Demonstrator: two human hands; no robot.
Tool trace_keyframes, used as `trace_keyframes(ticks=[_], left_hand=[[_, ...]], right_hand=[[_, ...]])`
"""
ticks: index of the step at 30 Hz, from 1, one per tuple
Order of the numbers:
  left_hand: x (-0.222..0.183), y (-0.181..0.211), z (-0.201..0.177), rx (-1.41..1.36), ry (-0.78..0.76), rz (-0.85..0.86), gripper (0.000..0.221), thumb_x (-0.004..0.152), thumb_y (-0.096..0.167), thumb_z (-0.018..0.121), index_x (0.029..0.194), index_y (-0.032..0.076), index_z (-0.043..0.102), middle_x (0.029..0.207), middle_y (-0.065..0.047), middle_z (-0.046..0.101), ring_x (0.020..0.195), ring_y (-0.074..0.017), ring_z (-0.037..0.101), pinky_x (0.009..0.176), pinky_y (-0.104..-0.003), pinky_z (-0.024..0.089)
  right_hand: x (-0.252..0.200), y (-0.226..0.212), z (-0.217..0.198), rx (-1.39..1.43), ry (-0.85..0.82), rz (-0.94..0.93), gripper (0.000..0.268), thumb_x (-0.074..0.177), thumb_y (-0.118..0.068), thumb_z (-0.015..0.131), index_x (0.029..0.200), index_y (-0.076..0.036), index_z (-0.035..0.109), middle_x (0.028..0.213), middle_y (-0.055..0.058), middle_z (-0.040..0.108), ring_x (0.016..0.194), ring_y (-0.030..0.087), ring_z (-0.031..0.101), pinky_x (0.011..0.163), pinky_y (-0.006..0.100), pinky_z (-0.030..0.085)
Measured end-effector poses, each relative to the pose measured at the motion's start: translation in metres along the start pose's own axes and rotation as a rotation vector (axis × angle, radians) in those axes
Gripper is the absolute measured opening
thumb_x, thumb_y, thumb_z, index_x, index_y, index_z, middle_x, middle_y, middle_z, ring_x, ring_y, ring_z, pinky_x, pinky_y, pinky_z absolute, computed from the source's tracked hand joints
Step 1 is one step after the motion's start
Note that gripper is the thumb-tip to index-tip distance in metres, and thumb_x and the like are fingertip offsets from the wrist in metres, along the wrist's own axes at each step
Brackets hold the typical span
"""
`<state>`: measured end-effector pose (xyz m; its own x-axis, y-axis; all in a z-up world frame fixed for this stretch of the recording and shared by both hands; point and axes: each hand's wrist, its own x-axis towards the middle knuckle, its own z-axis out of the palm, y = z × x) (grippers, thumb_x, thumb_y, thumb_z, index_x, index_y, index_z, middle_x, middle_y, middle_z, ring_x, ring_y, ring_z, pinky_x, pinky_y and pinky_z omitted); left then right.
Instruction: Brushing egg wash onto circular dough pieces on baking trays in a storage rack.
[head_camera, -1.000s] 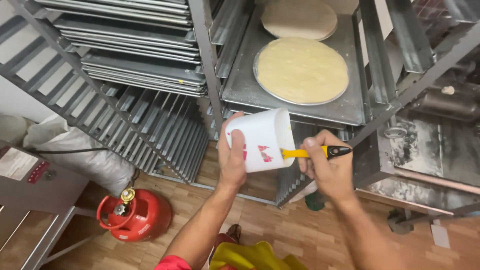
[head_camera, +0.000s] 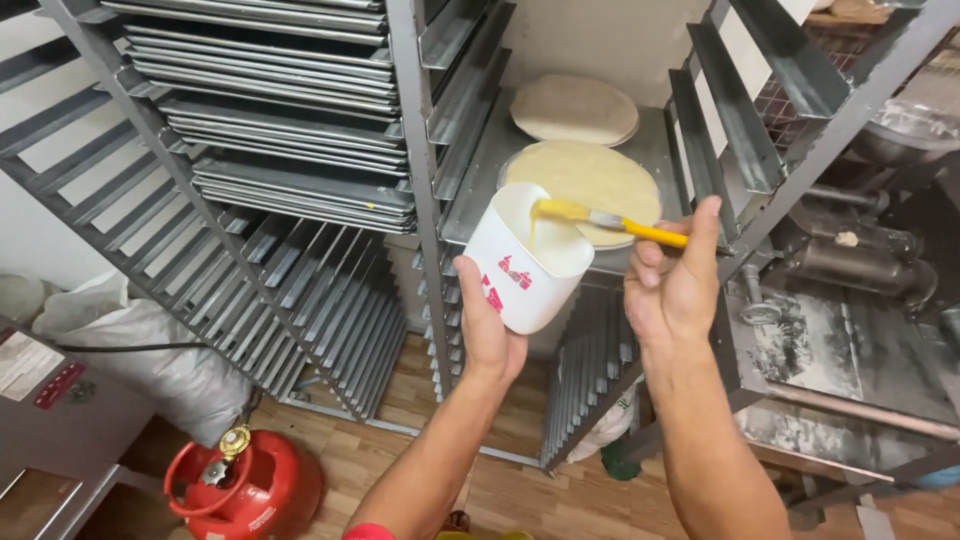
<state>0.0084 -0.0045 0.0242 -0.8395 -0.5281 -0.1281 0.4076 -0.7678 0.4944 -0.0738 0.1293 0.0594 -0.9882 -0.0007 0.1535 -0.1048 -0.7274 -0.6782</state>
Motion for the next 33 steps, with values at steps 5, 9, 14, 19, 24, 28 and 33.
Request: trace_keyframes(ticks=[5,9,14,19,24,28,33], left_hand=[[-0.001,-0.001,-0.001,-0.015,0.007,-0.021,0.062,0.099,0.066,0.047,0.133,0.015,0.058,0.123,-0.009,0.065,0.125,-0.0267,0.062,0.109,-0.051,0.050],[-0.021,0.021,0.023,-0.050,0.004,-0.075,0.065,0.097,0.067,0.047,0.136,0.015,0.055,0.126,-0.010,0.061,0.130,-0.0272,0.057,0.114,-0.052,0.045],[-0.017,0.043,0.027,-0.106,0.002,-0.079,0.065,0.097,0.066,0.046,0.136,0.014,0.054,0.127,-0.010,0.060,0.130,-0.0275,0.056,0.114,-0.053,0.044],[0.014,0.040,-0.004,-0.124,-0.029,-0.080,0.068,0.097,0.066,0.049,0.137,0.011,0.056,0.126,-0.013,0.061,0.127,-0.0300,0.059,0.111,-0.056,0.047],[0.027,0.048,-0.025,-0.100,-0.029,-0.110,0.072,0.094,0.062,0.047,0.141,0.008,0.056,0.129,-0.017,0.065,0.122,-0.0312,0.062,0.102,-0.052,0.052],[0.035,0.062,-0.035,-0.052,-0.035,-0.129,0.078,0.088,0.060,0.045,0.148,0.009,0.053,0.133,-0.017,0.068,0.118,-0.0310,0.065,0.095,-0.048,0.057],[0.049,0.076,-0.040,-0.074,-0.013,-0.160,0.080,0.087,0.059,0.046,0.149,0.008,0.053,0.138,-0.018,0.066,0.123,-0.0318,0.064,0.099,-0.048,0.056]], right_hand=[[0.012,0.015,-0.022,0.092,-0.061,-0.086,0.030,0.098,-0.036,0.073,0.081,-0.011,0.070,0.075,0.002,0.066,0.059,0.009,0.066,0.048,0.012,0.052],[0.007,0.024,-0.025,0.025,-0.237,-0.193,0.024,0.103,-0.032,0.066,0.093,-0.010,0.064,0.083,0.006,0.065,0.066,0.016,0.071,0.057,0.019,0.061],[-0.011,0.036,-0.010,-0.098,-0.439,-0.440,0.016,0.104,-0.020,0.061,0.104,-0.004,0.057,0.091,0.011,0.064,0.077,0.021,0.073,0.067,0.029,0.068],[0.000,0.062,-0.014,-0.165,-0.507,-0.812,0.016,0.101,-0.008,0.062,0.104,-0.002,0.047,0.107,0.010,0.052,0.081,0.031,0.067,0.066,0.037,0.069],[-0.022,0.050,0.015,-0.508,-0.732,-1.139,0.020,0.094,0.003,0.068,0.108,0.004,0.054,0.090,0.026,0.058,0.079,0.042,0.071,0.067,0.042,0.066],[-0.019,0.032,0.027,-0.766,-1.017,-1.441,0.021,0.092,0.014,0.071,0.110,0.008,0.063,0.075,0.019,0.051,0.086,0.042,0.071,0.056,0.029,0.056],[-0.009,-0.003,0.046,-1.068,-1.258,-1.337,0.020,0.086,0.008,0.078,0.103,0.009,0.067,0.065,0.010,0.055,0.074,0.032,0.069,0.076,0.036,0.067]])
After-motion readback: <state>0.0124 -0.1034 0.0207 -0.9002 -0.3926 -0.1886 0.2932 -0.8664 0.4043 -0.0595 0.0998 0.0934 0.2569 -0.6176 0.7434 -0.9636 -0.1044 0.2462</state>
